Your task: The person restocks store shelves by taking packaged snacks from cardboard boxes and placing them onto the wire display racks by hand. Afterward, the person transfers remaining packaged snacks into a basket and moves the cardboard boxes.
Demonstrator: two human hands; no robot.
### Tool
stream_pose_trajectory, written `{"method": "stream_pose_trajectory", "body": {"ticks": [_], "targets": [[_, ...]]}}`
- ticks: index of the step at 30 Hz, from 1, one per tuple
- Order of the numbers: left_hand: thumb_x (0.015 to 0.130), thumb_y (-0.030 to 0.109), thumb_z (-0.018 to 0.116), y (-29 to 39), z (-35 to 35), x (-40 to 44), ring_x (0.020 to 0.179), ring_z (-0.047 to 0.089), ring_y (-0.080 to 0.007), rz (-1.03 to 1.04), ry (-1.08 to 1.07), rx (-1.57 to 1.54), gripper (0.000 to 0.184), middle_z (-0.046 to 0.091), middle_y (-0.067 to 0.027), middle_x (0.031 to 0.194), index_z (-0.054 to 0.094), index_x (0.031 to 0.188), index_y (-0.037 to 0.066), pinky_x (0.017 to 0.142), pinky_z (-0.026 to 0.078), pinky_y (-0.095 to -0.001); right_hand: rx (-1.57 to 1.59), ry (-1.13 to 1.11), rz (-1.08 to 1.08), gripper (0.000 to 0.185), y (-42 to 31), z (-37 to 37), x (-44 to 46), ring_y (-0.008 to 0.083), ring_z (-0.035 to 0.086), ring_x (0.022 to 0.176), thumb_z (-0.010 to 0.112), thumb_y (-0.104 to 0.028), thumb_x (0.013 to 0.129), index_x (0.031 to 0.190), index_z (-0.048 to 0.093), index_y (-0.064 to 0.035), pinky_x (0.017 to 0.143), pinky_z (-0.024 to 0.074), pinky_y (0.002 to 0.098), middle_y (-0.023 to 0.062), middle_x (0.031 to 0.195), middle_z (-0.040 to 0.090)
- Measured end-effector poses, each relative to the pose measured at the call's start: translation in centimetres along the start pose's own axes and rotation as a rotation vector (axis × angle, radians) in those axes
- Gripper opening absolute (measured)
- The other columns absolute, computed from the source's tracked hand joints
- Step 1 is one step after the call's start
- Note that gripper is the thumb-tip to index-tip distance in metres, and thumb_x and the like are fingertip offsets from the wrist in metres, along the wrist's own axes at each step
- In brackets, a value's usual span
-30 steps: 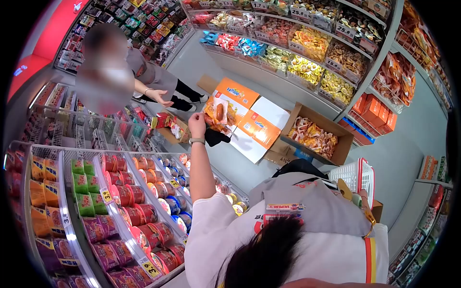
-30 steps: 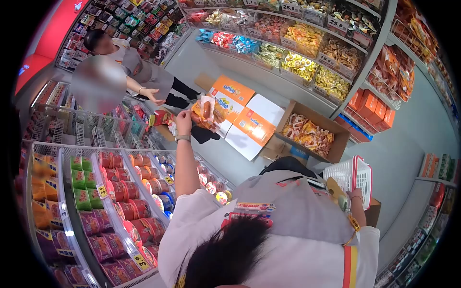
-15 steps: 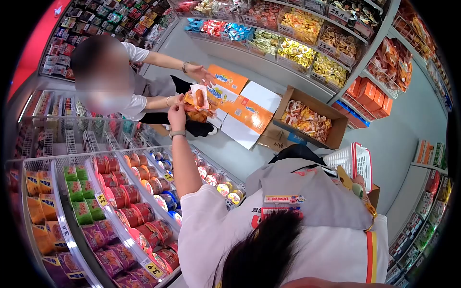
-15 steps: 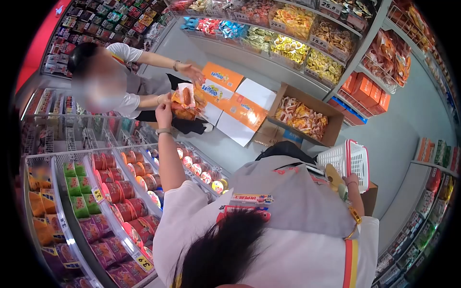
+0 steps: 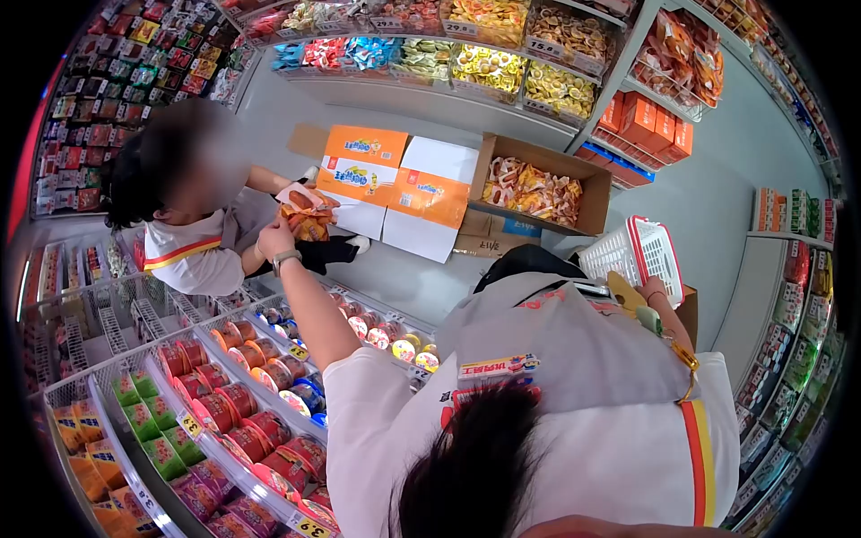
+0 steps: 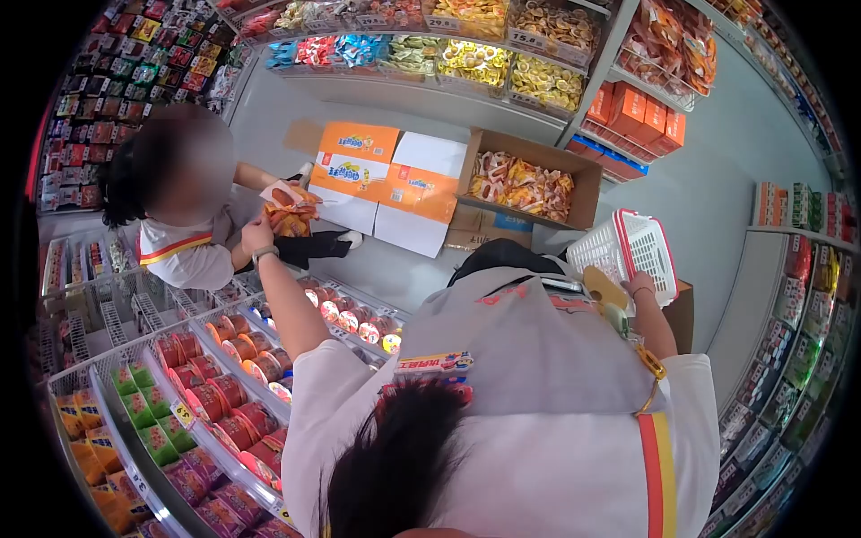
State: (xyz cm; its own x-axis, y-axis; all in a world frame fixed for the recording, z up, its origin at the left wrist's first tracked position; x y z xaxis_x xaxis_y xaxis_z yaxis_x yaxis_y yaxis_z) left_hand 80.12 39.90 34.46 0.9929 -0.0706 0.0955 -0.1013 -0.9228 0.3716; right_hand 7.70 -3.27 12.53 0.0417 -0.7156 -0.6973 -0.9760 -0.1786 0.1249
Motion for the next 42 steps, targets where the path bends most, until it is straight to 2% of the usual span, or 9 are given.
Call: {"method": "stream_pose_trajectory", "body": {"ticks": [4, 8, 10, 14, 17, 23, 33, 36, 42], "targets": [[0.077, 0.016, 0.061, -3.5, 3.9, 2.5, 0.065, 0.065, -0.0267, 0.158, 0.176, -0.015, 0.019, 0.065, -0.0174, 0.072, 0.069, 0.088, 0.002, 0.062, 0.051, -0.0368, -0.018, 0.023, -0.019, 0.053, 0.1, 0.1, -0.2, 0.0317, 0.061, 0.098, 0.074, -0.041, 0.068, 0.102, 0.063, -0.0010, 0.085, 0.0492, 0.0390, 0.0193, 0.105, 0.063], [0.076, 0.018, 0.062, 5.3, 9.5, -0.2, 0.071, 0.065, -0.0258, 0.184, -0.370, -0.204, 0.050, 0.065, -0.0196, 0.091, 0.054, 0.125, 0.009, 0.074, 0.050, -0.0341, -0.003, 0.004, -0.019, 0.054, 0.0, -0.6, -0.8, 0.0320, 0.061, 0.099, 0.075, -0.040, 0.067, 0.101, 0.063, 0.0005, 0.087, 0.0486, 0.0381, 0.0201, 0.105, 0.063], [0.074, 0.020, 0.060, 9.8, 11.5, -2.1, 0.068, 0.065, -0.0247, 0.176, -0.521, -0.198, 0.072, 0.066, -0.0196, 0.083, 0.033, 0.136, -0.003, 0.066, 0.050, -0.0337, 0.003, 0.024, -0.025, 0.054, 0.2, -0.4, -0.5, 0.0322, 0.061, 0.098, 0.075, -0.040, 0.067, 0.100, 0.063, 0.0007, 0.086, 0.0488, 0.0384, 0.0202, 0.104, 0.063], [0.074, 0.024, 0.060, 9.9, 20.2, -4.1, 0.070, 0.066, -0.0296, 0.040, -0.560, -0.370, 0.073, 0.061, -0.0290, 0.098, 0.032, 0.132, -0.010, 0.071, 0.052, -0.0348, -0.001, 0.046, -0.044, 0.052, 0.0, -0.5, -1.2, 0.0327, 0.061, 0.096, 0.075, -0.038, 0.065, 0.099, 0.063, 0.0002, 0.086, 0.0491, 0.0391, 0.0200, 0.101, 0.063], [0.079, 0.025, 0.061, 10.5, 21.0, -10.9, 0.062, 0.059, -0.0155, -0.024, -0.809, -0.393, 0.068, 0.062, -0.0112, 0.074, 0.036, 0.132, -0.007, 0.058, 0.047, -0.0269, -0.029, 0.054, -0.056, 0.050, 0.9, 0.2, -1.0, 0.0330, 0.061, 0.096, 0.075, -0.036, 0.065, 0.100, 0.063, -0.0008, 0.086, 0.0487, 0.0392, 0.0202, 0.101, 0.063], [0.082, 0.031, 0.058, -0.4, 30.8, -24.5, 0.064, 0.055, -0.0156, -0.419, -1.217, -0.492, 0.038, 0.059, -0.0075, 0.074, 0.058, 0.100, -0.003, 0.059, 0.045, -0.0278, 0.029, 0.072, -0.076, 0.050, 1.7, 0.8, -0.5, 0.0333, 0.060, 0.099, 0.074, -0.034, 0.066, 0.100, 0.062, 0.0002, 0.088, 0.0474, 0.0402, 0.0219, 0.102, 0.062], [0.072, 0.048, 0.059, -7.2, 27.5, -29.2, 0.095, 0.061, -0.0310, -0.115, -1.239, 0.319, 0.060, 0.064, -0.0217, 0.099, 0.064, 0.101, -0.004, 0.086, 0.045, -0.0382, 0.089, 0.108, -0.026, 0.045, 3.0, -0.6, -0.3, 0.0334, 0.060, 0.096, 0.071, -0.035, 0.069, 0.098, 0.064, -0.0020, 0.086, 0.0478, 0.0407, 0.0196, 0.100, 0.064], [0.071, 0.045, 0.059, -5.4, 26.1, -29.2, 0.093, 0.062, -0.0332, -0.285, -1.220, 0.333, 0.054, 0.064, -0.0223, 0.099, 0.065, 0.099, -0.001, 0.083, 0.047, -0.0391, 0.115, 0.127, -0.040, 0.043, 4.3, -0.9, 0.2, 0.0333, 0.060, 0.095, 0.070, -0.034, 0.069, 0.097, 0.064, -0.0022, 0.085, 0.0481, 0.0406, 0.0186, 0.098, 0.064], [0.076, 0.034, 0.057, -1.5, 30.5, -32.4, 0.082, 0.064, -0.0304, -0.093, -0.936, -0.051, 0.038, 0.066, -0.0195, 0.086, 0.068, 0.092, 0.001, 0.078, 0.049, -0.0380, 0.077, 0.128, -0.032, 0.032, 8.1, -3.2, 1.9, 0.0334, 0.061, 0.090, 0.071, -0.027, 0.068, 0.091, 0.067, -0.0051, 0.082, 0.0486, 0.0408, 0.0173, 0.093, 0.065]]}}
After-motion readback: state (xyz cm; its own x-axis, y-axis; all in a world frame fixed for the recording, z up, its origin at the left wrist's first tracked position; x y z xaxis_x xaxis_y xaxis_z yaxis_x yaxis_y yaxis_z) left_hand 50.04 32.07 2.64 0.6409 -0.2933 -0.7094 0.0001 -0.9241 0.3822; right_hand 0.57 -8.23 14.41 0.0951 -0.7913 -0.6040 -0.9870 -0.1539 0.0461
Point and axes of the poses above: each hand's wrist, its own x-axis towards the middle knuckle, its own z-axis out of the palm, y = z × x, the point moved 1 cm from there along x, towards the middle knuckle
